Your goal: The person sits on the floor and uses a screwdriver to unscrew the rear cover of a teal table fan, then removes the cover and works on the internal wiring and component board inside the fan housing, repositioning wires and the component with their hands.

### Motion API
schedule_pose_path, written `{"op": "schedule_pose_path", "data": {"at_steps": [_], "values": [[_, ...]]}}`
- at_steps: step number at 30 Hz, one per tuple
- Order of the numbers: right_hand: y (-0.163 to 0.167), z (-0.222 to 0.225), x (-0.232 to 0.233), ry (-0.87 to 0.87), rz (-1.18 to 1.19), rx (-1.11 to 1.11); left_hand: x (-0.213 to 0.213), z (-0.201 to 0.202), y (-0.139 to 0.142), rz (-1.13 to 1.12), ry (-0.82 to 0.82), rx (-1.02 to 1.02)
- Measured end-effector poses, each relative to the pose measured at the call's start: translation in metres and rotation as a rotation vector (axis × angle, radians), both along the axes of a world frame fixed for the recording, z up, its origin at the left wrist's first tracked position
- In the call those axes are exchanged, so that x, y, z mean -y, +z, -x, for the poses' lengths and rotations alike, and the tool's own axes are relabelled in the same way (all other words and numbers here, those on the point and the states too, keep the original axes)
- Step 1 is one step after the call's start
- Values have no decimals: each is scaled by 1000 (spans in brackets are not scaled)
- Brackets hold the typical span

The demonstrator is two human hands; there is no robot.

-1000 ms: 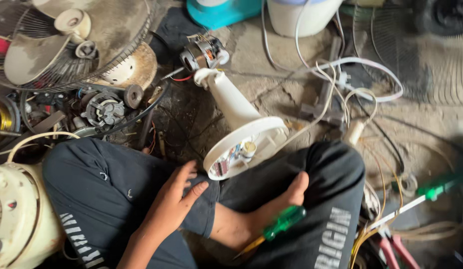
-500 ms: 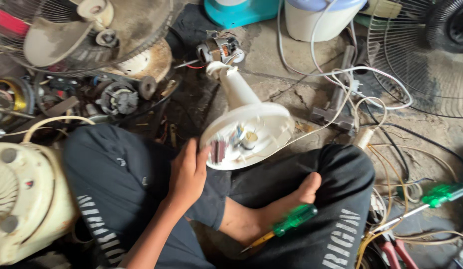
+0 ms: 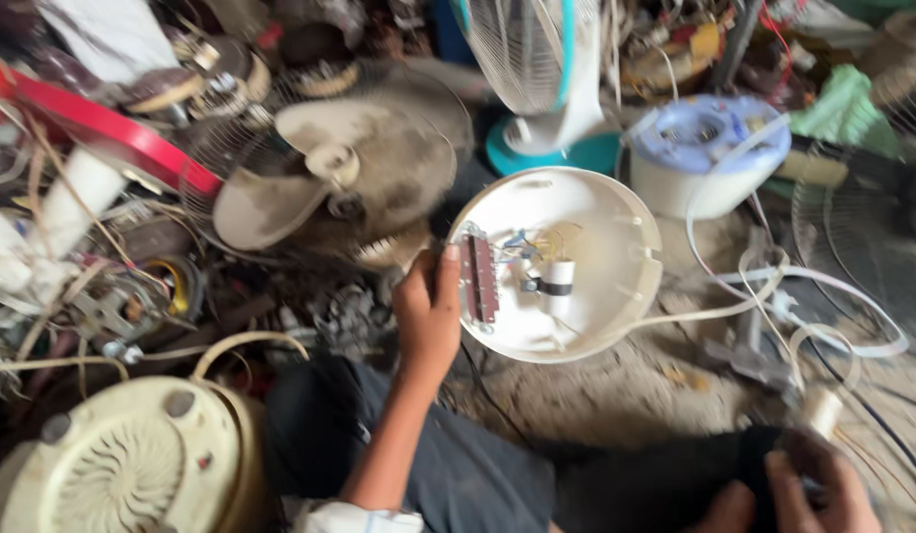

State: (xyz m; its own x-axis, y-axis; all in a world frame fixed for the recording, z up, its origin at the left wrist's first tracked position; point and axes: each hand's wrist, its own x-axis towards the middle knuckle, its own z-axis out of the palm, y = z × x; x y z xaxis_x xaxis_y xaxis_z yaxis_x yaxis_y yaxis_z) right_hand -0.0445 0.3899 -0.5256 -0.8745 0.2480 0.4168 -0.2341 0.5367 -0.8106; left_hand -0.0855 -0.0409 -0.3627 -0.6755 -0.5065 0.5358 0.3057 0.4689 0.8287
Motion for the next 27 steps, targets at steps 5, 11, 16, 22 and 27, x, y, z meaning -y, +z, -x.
{"op": "schedule_pose_path", "data": {"at_steps": [5, 11, 16, 22, 27], "values": [[-31, 59, -20, 17, -227, 39, 8, 16, 11, -192, -6, -72], [-12, 62, -16, 8, -271, 147, 8, 11, -2, -304, -45, -73], [106, 18, 114, 180, -322, -103, 9, 5, -10, -366, -74, -61], [230, 48, 244, 371, -317, -279, 15, -5, -8, -335, -69, -63], [235, 60, 288, 386, -223, -285, 14, -7, -4, -272, -27, -49]]}}
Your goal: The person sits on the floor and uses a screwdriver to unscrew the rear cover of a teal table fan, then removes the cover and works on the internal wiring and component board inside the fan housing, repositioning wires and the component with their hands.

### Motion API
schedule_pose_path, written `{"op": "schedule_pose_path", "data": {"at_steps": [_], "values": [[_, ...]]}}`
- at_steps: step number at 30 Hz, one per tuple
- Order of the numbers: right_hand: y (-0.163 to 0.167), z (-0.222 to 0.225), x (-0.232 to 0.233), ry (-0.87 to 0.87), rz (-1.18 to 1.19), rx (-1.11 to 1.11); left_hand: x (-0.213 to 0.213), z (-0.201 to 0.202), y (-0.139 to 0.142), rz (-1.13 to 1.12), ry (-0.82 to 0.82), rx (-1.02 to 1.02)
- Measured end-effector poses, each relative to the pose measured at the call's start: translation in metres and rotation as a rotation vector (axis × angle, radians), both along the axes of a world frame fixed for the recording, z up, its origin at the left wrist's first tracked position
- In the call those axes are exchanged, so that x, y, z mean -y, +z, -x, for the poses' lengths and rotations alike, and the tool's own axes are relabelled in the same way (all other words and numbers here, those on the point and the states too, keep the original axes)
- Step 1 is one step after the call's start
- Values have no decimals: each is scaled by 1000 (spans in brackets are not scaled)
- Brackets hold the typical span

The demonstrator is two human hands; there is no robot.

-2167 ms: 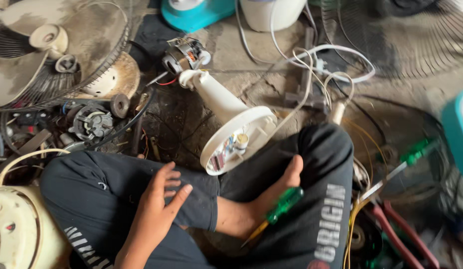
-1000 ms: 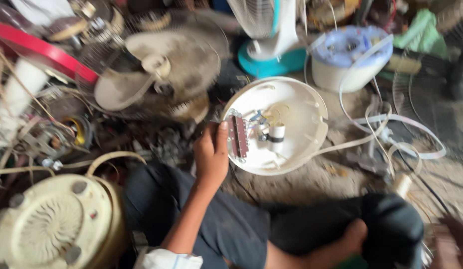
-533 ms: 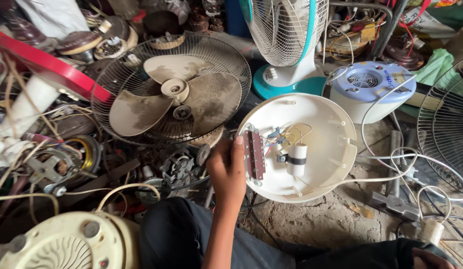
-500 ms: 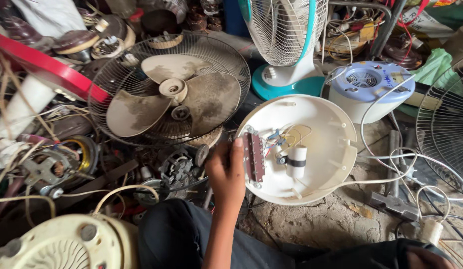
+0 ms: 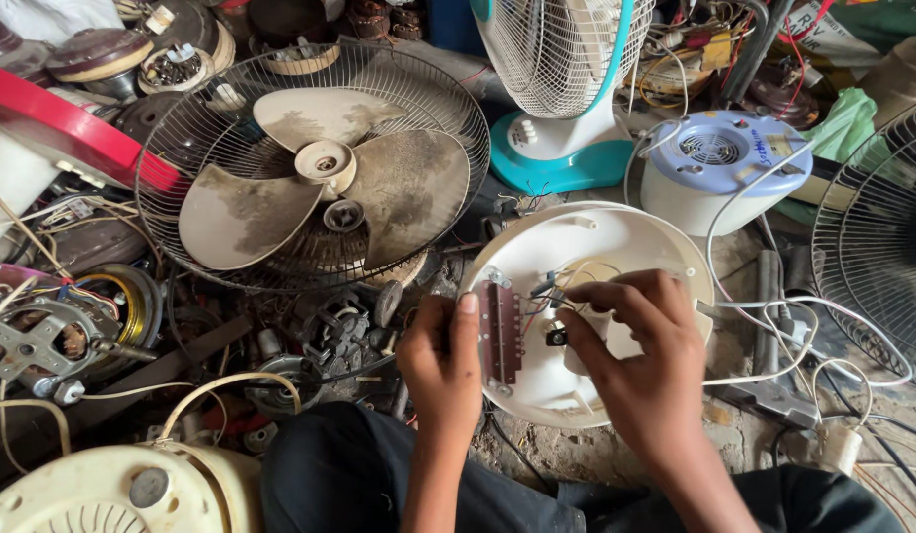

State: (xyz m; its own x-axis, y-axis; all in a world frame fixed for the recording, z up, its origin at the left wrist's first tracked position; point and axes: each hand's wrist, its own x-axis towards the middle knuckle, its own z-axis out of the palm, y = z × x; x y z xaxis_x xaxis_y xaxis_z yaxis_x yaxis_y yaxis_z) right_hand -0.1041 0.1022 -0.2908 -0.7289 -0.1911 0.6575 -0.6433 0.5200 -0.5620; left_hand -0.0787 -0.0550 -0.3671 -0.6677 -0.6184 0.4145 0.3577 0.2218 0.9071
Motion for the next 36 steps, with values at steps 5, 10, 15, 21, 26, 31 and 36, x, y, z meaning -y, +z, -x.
{"op": "schedule_pose_path", "data": {"at_steps": [5, 10, 15, 21, 26, 31, 36], "values": [[-11, 6, 3, -41, -4, -4, 1, -2, -1, -24, -12, 21], [-18, 12, -5, 19, -3, -2, 1, -1, -1, -46, -13, 11], [-26, 12, -12, 38, 68, 40, 2, -1, -1, -34, -5, 5], [-37, 11, -26, -34, 103, 126, 1, 0, -3, -9, 8, -1], [-45, 14, -29, 19, 242, 222, 0, 1, -2, -20, 0, 6], [-46, 15, -30, 52, 269, 233, -1, 0, 1, -50, -11, 28], [-45, 13, -29, 51, 253, 222, 0, -1, 1, -61, -23, 20]]}}
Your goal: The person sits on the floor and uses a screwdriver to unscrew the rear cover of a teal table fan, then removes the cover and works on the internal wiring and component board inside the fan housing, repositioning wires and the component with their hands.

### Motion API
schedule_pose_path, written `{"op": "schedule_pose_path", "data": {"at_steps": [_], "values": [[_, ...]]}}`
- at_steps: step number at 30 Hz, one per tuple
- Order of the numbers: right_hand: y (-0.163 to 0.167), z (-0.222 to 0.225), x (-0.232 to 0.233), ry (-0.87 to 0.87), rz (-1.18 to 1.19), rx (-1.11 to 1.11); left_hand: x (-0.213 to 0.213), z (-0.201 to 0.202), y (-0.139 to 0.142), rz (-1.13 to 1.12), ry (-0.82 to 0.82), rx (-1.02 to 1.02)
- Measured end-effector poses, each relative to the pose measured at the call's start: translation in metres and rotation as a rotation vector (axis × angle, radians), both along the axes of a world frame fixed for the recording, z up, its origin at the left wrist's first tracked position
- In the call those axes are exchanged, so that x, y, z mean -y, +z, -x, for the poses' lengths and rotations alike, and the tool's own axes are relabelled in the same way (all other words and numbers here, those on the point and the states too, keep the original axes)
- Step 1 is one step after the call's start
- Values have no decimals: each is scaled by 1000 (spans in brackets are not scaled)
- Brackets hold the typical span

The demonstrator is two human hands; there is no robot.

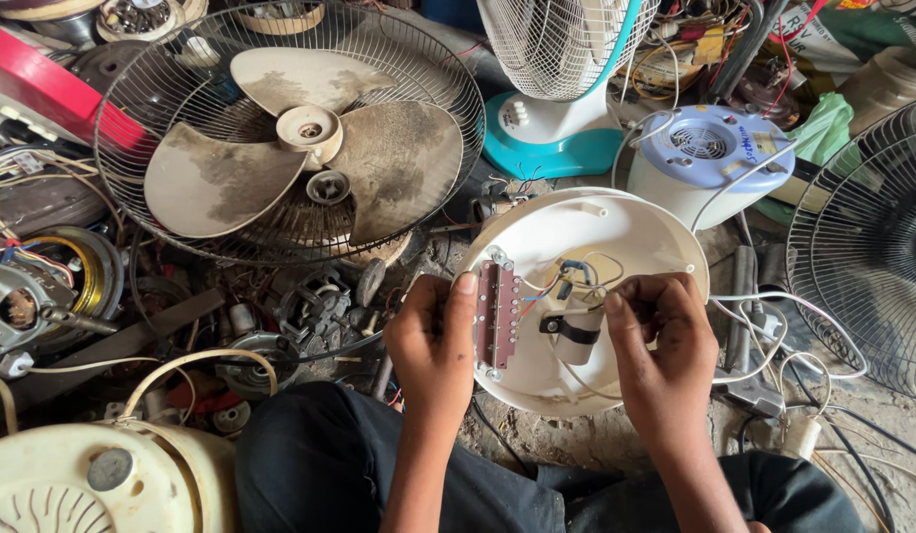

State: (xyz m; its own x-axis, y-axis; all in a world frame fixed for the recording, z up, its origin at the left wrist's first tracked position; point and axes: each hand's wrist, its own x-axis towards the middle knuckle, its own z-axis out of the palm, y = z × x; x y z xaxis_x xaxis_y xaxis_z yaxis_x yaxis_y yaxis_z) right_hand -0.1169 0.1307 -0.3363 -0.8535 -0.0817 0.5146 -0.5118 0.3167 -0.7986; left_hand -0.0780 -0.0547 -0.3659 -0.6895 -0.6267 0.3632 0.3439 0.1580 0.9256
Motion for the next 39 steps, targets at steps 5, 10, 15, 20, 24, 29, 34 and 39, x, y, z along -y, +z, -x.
{"op": "schedule_pose_path", "data": {"at_steps": [5, 10, 15, 20, 24, 29, 34, 39], "values": [[-1, -2, 3, 33, -31, -19, 1, 1, -2, 22, 14, 6], [-2, -4, 3, 50, 48, 40, 0, 0, -3, 17, 8, -3], [-5, -6, 2, 95, 142, 38, 1, -1, -4, 35, 7, -6], [1, -7, 3, 98, 193, 85, 1, 0, -5, 22, 9, -4], [20, -3, 5, 51, -6, -73, 0, 1, -5, 8, -1, -17], [51, 12, 7, 167, -342, -235, 1, -1, -4, 11, -15, -11], [67, 24, 10, 264, -532, -230, 1, 0, -3, 7, -20, -7], [56, 25, 6, 157, -477, -370, 1, 0, -2, 1, -15, -3]]}}
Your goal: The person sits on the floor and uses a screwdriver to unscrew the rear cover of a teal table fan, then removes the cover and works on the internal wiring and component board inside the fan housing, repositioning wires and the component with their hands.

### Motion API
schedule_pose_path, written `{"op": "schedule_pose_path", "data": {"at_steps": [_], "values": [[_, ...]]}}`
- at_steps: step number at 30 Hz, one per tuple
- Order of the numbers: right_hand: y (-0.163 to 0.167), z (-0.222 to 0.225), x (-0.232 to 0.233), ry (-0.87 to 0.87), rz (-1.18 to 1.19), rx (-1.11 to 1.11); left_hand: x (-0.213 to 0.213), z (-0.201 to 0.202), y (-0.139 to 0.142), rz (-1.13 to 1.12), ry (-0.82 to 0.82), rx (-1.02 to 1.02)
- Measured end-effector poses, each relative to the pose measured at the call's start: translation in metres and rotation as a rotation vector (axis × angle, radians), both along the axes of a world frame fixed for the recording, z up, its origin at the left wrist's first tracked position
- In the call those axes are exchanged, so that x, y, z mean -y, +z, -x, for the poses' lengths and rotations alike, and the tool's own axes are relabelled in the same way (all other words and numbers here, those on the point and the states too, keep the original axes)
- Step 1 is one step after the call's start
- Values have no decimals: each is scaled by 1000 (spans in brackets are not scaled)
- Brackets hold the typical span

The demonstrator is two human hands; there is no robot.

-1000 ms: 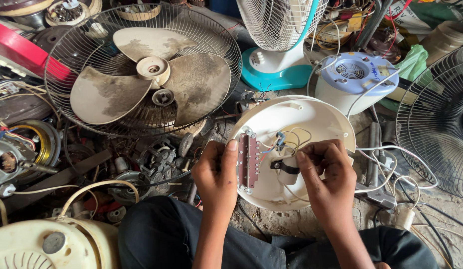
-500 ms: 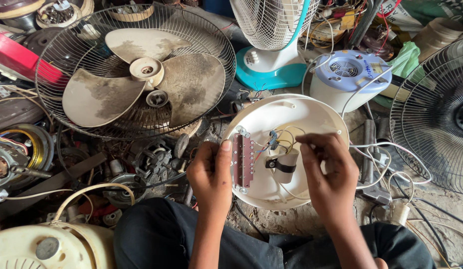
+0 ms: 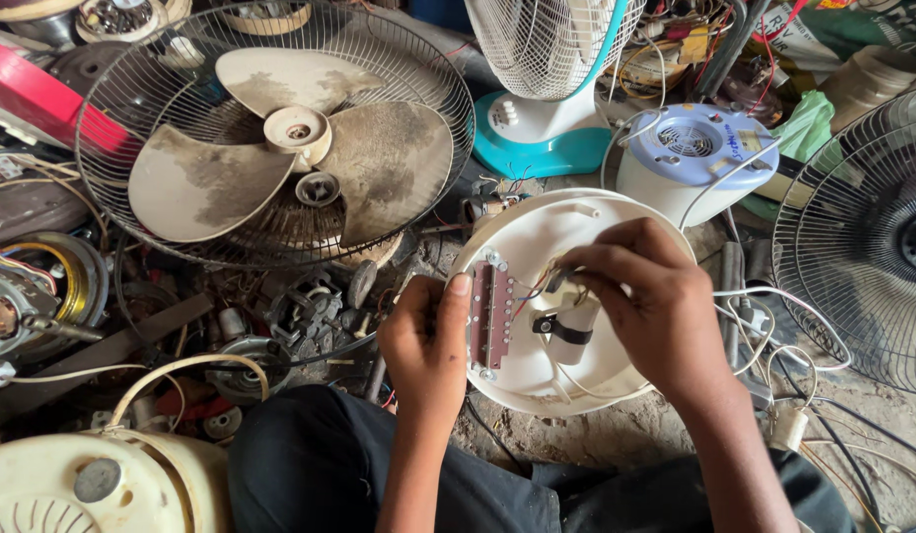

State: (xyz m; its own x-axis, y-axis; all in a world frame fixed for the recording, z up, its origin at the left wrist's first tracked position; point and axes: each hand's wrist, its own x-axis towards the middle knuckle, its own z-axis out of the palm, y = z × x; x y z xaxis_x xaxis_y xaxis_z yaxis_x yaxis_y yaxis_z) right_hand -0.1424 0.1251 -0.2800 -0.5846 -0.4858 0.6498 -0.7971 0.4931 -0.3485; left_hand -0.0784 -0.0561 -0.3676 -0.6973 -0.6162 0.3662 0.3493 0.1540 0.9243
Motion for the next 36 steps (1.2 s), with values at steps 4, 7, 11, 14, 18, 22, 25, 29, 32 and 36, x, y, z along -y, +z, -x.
{"op": "schedule_pose_path", "data": {"at_steps": [4, 7, 11, 14, 18, 22, 25, 29, 32, 36], "values": [[-18, 1, -5, -62, 162, 175, 0, 0, 0, -21, -4, 10], [-33, 4, -7, -68, 279, 312, 0, 0, 0, -24, -1, 16], [-48, 8, -7, -19, 465, 441, 1, 0, 1, -7, 4, 7], [-56, 8, -8, -12, 503, 458, 2, 0, 1, 14, 14, -4], [-61, 7, -12, -39, 518, 445, 0, 0, 3, 8, 11, 15], [-65, 7, -17, -42, 545, 471, -2, -2, 4, 16, 10, 31], [-66, 7, -17, -58, 564, 519, -3, -2, 4, 13, 8, 33], [-63, 6, -15, -69, 524, 479, -1, -1, 2, 20, 7, 29], [-61, 6, -14, -55, 498, 471, 0, -2, 0, 28, 9, 8], [-57, 7, -10, -41, 442, 492, 3, -2, -2, 30, 30, 4]]}}
